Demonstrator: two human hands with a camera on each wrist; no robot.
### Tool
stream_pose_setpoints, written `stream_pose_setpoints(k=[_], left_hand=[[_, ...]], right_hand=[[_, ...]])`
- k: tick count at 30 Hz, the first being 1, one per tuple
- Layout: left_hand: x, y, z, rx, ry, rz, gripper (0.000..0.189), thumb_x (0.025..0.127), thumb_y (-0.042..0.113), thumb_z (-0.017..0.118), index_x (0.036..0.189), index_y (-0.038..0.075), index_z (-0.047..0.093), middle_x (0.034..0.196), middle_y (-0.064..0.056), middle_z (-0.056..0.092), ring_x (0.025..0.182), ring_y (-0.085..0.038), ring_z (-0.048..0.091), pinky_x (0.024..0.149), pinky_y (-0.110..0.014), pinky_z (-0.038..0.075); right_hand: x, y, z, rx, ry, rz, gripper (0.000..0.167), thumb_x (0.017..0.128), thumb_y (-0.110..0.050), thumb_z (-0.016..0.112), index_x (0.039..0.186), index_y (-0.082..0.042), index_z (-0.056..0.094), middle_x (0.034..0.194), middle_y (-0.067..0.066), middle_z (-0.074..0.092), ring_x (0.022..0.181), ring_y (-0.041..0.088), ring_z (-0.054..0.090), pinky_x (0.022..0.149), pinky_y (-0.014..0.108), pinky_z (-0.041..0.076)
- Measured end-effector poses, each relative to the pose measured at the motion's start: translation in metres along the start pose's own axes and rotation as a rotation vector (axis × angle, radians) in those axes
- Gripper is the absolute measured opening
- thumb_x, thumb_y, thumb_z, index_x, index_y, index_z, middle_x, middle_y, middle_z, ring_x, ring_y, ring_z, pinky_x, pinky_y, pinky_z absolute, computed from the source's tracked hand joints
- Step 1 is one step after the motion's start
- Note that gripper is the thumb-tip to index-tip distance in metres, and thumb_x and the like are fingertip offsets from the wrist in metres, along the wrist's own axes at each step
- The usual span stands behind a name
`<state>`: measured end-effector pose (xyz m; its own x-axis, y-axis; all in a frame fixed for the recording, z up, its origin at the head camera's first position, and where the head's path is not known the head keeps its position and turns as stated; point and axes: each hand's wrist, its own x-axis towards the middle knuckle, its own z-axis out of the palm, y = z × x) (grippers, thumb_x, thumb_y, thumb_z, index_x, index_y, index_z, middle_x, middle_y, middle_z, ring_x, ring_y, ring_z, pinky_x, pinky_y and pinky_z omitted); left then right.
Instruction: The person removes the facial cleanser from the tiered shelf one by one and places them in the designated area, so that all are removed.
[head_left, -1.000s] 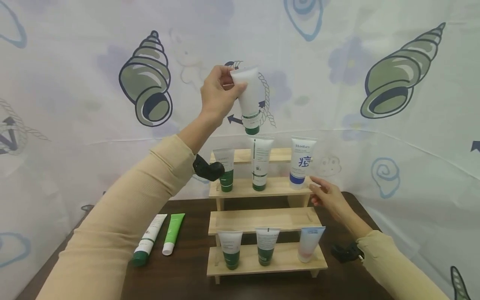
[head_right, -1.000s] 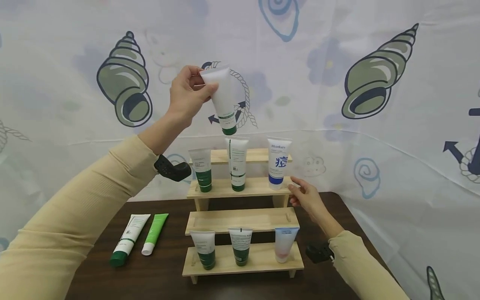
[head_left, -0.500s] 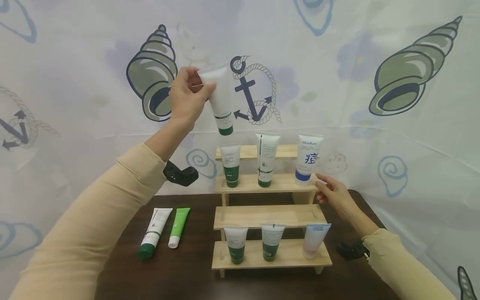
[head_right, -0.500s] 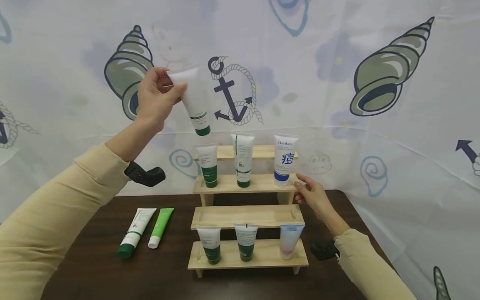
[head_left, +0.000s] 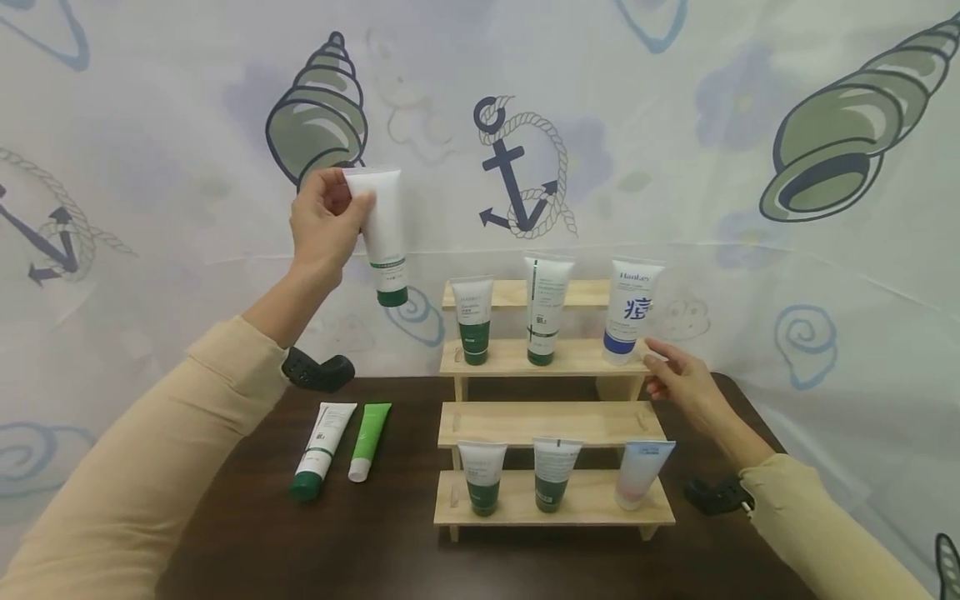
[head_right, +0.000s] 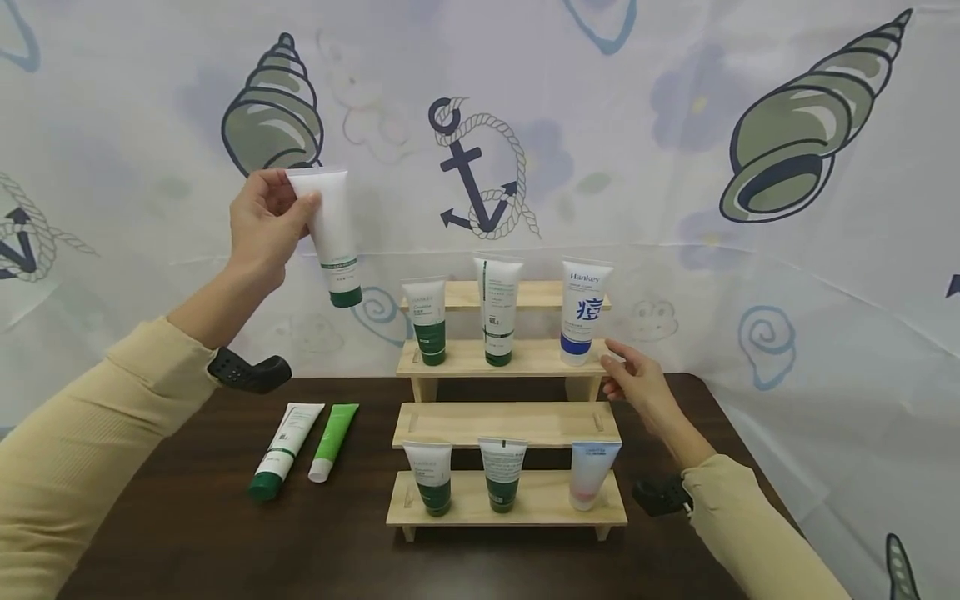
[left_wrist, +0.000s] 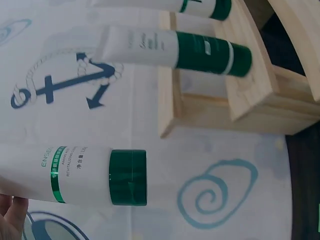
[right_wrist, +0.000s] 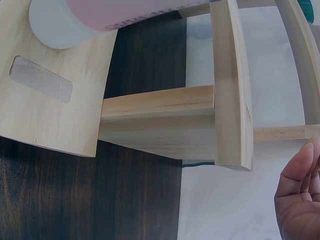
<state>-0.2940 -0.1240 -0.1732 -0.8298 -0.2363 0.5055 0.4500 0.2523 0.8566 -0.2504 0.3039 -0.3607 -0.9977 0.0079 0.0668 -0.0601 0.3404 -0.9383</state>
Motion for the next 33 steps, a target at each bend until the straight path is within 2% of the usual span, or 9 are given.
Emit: stream_pose_setpoints(k=[5,10,14,19,24,27,33], left_hand=[[-0.004,-0.021,-0.019,0.076,0.004,-0.066,0.035,0.092,0.02,0.06,0.125,0.013,0.05,0.106,0.003,0.058,0.093,-0.01,0.054,0.079,-0.024,0.051],[-0.012,-0.047,-0.04,0.185,-0.025,-0.143,0.046,0.094,0.029,0.057,0.134,0.011,0.044,0.118,-0.006,0.055,0.096,-0.01,0.053,0.087,-0.03,0.051],[-0.019,-0.071,-0.058,0.263,-0.064,-0.186,0.051,0.094,0.032,0.055,0.136,0.007,0.042,0.121,-0.012,0.054,0.094,-0.01,0.053,0.081,-0.024,0.052],[-0.03,-0.105,-0.081,0.347,-0.137,-0.202,0.051,0.096,0.031,0.052,0.136,0.0,0.041,0.123,-0.02,0.053,0.093,-0.013,0.054,0.068,-0.013,0.048],[-0.04,-0.134,-0.101,0.421,-0.197,-0.206,0.051,0.096,0.027,0.051,0.134,-0.005,0.042,0.125,-0.028,0.054,0.1,-0.029,0.056,0.063,-0.012,0.045],[-0.045,-0.148,-0.112,0.462,-0.233,-0.212,0.049,0.096,0.024,0.052,0.132,-0.008,0.043,0.123,-0.032,0.054,0.1,-0.036,0.057,0.063,-0.017,0.048],[-0.056,-0.172,-0.13,0.562,-0.275,-0.196,0.047,0.095,0.02,0.055,0.128,-0.012,0.046,0.118,-0.036,0.056,0.097,-0.042,0.06,0.066,-0.035,0.056]], right_hand=[[0.0,-0.001,-0.001,0.002,-0.008,0.001,0.058,0.1,-0.024,0.047,0.146,0.002,0.024,0.078,-0.002,0.056,0.064,0.003,0.055,0.063,0.019,0.053],[0.001,-0.001,-0.001,-0.003,-0.004,0.003,0.059,0.1,-0.025,0.046,0.146,0.002,0.024,0.078,-0.004,0.056,0.065,0.003,0.056,0.064,0.019,0.053],[0.001,0.0,-0.001,-0.009,-0.004,0.006,0.058,0.1,-0.025,0.046,0.147,0.001,0.024,0.08,-0.003,0.056,0.065,0.003,0.056,0.064,0.019,0.053],[0.002,0.0,-0.002,-0.032,-0.002,0.01,0.059,0.1,-0.027,0.046,0.147,0.0,0.024,0.083,0.001,0.057,0.066,0.004,0.055,0.064,0.019,0.053],[0.002,0.0,-0.003,-0.044,0.008,0.017,0.059,0.1,-0.029,0.045,0.147,0.0,0.023,0.083,-0.001,0.056,0.066,0.004,0.055,0.065,0.019,0.053],[0.003,0.001,-0.003,-0.038,0.008,0.017,0.06,0.1,-0.029,0.046,0.147,0.0,0.024,0.082,-0.002,0.057,0.066,0.003,0.056,0.065,0.019,0.053],[0.004,0.002,-0.002,-0.036,0.0,0.017,0.06,0.099,-0.03,0.046,0.147,-0.001,0.024,0.083,-0.002,0.057,0.067,0.003,0.056,0.066,0.02,0.054]])
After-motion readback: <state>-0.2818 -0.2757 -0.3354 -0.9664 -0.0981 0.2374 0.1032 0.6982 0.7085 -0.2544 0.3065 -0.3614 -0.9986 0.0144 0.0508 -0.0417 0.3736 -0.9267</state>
